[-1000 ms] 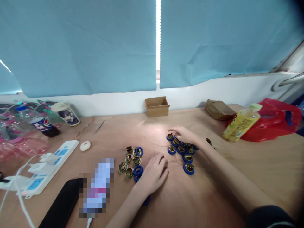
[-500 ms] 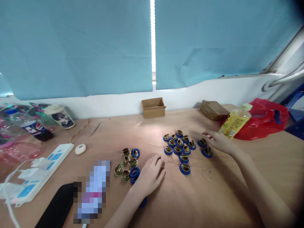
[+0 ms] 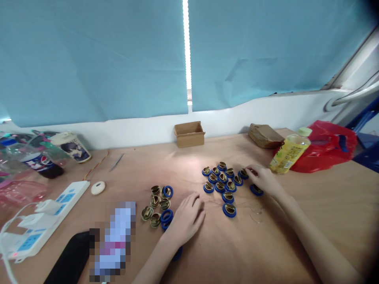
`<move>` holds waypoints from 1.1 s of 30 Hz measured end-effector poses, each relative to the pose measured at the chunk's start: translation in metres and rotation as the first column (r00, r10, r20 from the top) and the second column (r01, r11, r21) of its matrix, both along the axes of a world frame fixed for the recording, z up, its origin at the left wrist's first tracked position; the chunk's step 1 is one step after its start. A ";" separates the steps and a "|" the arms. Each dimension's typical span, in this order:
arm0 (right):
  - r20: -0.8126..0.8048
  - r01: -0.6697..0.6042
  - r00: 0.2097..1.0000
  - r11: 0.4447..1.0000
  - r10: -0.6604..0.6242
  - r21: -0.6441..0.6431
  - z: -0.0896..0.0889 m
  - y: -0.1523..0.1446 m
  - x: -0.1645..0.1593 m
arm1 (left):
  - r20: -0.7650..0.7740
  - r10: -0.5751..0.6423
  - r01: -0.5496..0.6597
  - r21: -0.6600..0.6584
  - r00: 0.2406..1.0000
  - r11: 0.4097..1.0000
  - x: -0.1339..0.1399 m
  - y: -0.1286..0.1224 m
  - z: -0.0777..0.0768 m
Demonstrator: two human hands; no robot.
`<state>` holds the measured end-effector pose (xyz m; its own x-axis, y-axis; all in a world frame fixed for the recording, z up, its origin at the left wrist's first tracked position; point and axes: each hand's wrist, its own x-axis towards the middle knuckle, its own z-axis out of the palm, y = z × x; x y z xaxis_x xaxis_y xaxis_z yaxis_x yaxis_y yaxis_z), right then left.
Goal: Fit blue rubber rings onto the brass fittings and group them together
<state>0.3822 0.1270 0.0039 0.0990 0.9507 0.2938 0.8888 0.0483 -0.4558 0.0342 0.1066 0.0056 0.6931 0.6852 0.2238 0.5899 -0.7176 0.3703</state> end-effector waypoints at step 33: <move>-0.532 -0.329 0.847 0.792 0.006 -0.514 0.022 -0.035 0.008 | -0.004 0.006 -0.006 -0.010 1.000 1.000 0.000 -0.001 0.001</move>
